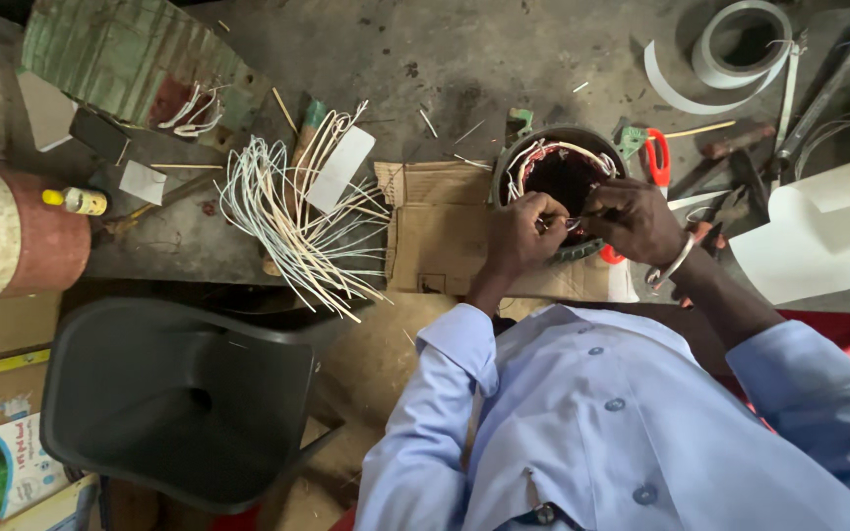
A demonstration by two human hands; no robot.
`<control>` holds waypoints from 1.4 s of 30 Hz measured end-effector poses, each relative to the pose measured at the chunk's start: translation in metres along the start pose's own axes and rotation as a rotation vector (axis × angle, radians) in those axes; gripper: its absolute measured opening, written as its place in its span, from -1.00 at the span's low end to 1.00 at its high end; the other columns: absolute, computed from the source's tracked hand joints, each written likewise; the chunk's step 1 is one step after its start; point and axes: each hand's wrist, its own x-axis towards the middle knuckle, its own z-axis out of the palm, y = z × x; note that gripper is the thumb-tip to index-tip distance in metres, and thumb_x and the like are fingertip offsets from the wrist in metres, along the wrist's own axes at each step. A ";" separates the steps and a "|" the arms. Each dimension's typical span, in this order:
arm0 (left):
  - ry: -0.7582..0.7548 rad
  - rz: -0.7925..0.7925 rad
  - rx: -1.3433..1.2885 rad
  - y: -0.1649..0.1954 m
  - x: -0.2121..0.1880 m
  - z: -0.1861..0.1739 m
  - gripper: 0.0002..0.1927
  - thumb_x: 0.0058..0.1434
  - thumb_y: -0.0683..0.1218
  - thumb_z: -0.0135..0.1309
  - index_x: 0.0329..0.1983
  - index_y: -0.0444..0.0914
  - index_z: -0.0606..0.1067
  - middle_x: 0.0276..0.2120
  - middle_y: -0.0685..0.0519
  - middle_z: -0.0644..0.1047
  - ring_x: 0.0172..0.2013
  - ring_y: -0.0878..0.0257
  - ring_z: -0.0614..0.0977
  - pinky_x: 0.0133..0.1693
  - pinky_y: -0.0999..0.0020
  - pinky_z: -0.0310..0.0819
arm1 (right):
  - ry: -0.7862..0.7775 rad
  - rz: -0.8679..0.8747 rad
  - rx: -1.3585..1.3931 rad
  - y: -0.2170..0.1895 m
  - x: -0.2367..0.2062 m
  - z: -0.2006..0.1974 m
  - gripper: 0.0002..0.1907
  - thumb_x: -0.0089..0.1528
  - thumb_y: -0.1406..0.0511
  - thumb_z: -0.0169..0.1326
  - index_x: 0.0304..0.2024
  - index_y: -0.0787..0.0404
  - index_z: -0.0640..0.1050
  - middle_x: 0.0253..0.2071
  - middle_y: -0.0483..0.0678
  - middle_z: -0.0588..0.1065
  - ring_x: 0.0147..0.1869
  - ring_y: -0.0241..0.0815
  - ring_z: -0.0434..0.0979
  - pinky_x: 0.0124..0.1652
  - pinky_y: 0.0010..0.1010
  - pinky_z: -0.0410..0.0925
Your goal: The person works on a motor stator, repeatedly cutting and trimming white insulated wires with red-handled scissors. They adjust the wires by hand, occasionally using pliers to pull or position strands within the stator slots. The work continues throughout the clip without a visible final assembly or completion.
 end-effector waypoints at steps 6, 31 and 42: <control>0.011 -0.011 -0.051 0.000 -0.002 0.001 -0.92 0.11 -0.14 0.16 -0.32 -0.19 0.58 -0.36 0.00 0.60 -0.32 0.11 0.67 -0.26 0.24 0.58 | 0.029 -0.058 -0.005 -0.002 -0.001 0.001 -0.87 0.10 0.35 0.29 -0.32 0.21 0.61 -0.36 0.00 0.54 -0.27 -0.04 0.57 -0.26 -0.24 0.40; -0.115 -0.064 -0.215 -0.010 -0.002 -0.016 -0.85 0.13 -0.12 0.23 -0.27 -0.28 0.63 -0.31 -0.02 0.66 -0.26 0.20 0.71 -0.17 0.31 0.58 | 0.048 -0.206 -0.413 0.010 -0.005 -0.001 -0.79 0.09 0.17 0.30 -0.22 -0.01 0.66 -0.11 -0.20 0.59 0.13 -0.06 0.47 0.11 -0.07 0.23; -0.195 -0.199 -0.344 -0.014 -0.002 -0.017 -0.83 0.17 -0.14 0.25 -0.18 -0.28 0.63 -0.35 0.03 0.63 -0.39 0.32 0.68 -0.32 0.42 0.57 | -0.022 -0.141 -0.473 0.011 -0.002 0.002 -0.72 0.06 0.14 0.32 -0.20 0.03 0.67 -0.22 -0.18 0.58 0.07 -0.03 0.48 0.02 -0.04 0.21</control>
